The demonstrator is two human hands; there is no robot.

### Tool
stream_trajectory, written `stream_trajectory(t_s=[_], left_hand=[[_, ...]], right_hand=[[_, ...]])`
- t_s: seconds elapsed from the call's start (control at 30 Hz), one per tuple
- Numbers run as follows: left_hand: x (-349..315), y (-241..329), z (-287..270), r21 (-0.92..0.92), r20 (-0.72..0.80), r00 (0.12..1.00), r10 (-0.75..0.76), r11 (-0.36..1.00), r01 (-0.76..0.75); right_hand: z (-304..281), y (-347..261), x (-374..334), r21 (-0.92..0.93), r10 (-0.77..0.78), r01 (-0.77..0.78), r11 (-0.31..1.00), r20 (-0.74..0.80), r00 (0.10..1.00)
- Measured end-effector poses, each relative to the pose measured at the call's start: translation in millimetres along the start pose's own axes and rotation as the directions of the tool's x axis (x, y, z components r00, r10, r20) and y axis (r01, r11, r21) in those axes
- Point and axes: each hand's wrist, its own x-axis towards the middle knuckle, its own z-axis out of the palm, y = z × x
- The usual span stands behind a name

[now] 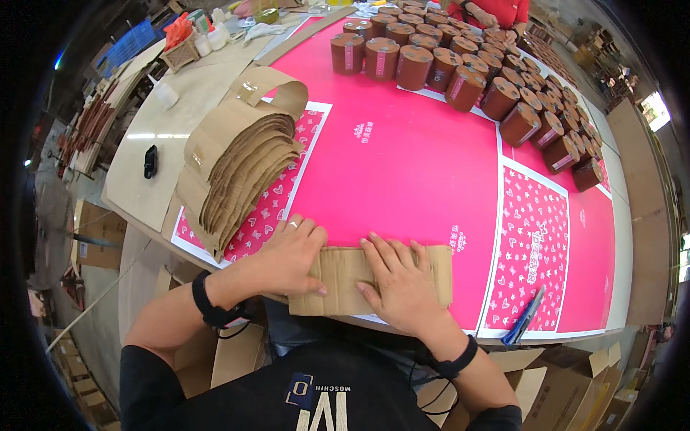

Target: The person prepares cardboard pieces by hand and with a tool, then stacks the cardboard pieces and places them into a cardboard box.

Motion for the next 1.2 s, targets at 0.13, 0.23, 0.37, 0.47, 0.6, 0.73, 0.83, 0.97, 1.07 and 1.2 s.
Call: stream_trajectory(t_s=[0.13,0.23,0.37,0.47,0.6,0.73,0.83,0.97,1.07,1.2], left_hand=[[-17,16,-6,-0.168,0.112,0.993,0.041,0.986,-0.022],[-31,39,-30,-0.041,-0.009,0.994,0.107,0.993,-0.107],[-38,44,-48,0.245,-0.313,0.927,0.208,0.960,-0.133],[-26,21,-19,0.210,-0.390,0.895,0.216,0.967,-0.142],[-27,10,-7,-0.060,-0.468,0.877,0.110,0.986,-0.156],[-25,-4,1,-0.585,-0.445,0.891,-0.090,0.782,-0.213],[-23,-6,18,-0.768,-0.383,0.906,-0.182,0.607,-0.203],[-24,17,22,-0.709,-0.501,0.836,-0.225,0.660,-0.247],[-23,12,26,-0.703,-0.510,0.821,-0.258,0.675,-0.225],[-24,4,30,-0.592,-0.511,0.836,-0.203,0.787,-0.171]], right_hand=[[-48,2,-5,0.014,0.104,-0.113,0.994,0.281,0.954],[-75,5,-11,0.038,0.023,-0.036,0.999,0.297,0.955],[-95,-3,-17,-0.084,0.045,-0.041,0.996,0.046,0.998],[-66,10,-23,-0.175,0.042,-0.063,0.983,-0.120,0.992],[-72,22,-33,-0.203,0.112,-0.144,0.969,-0.157,0.981],[-61,49,-50,0.329,0.391,-0.331,0.885,-0.136,0.910],[-57,45,-47,0.485,0.402,-0.291,0.825,-0.141,0.905],[-59,31,-45,0.514,0.395,-0.295,0.805,-0.093,0.914],[-66,27,-47,0.545,0.391,-0.298,0.784,-0.059,0.919],[-71,19,-49,0.263,0.347,-0.321,0.910,-0.060,0.936]])
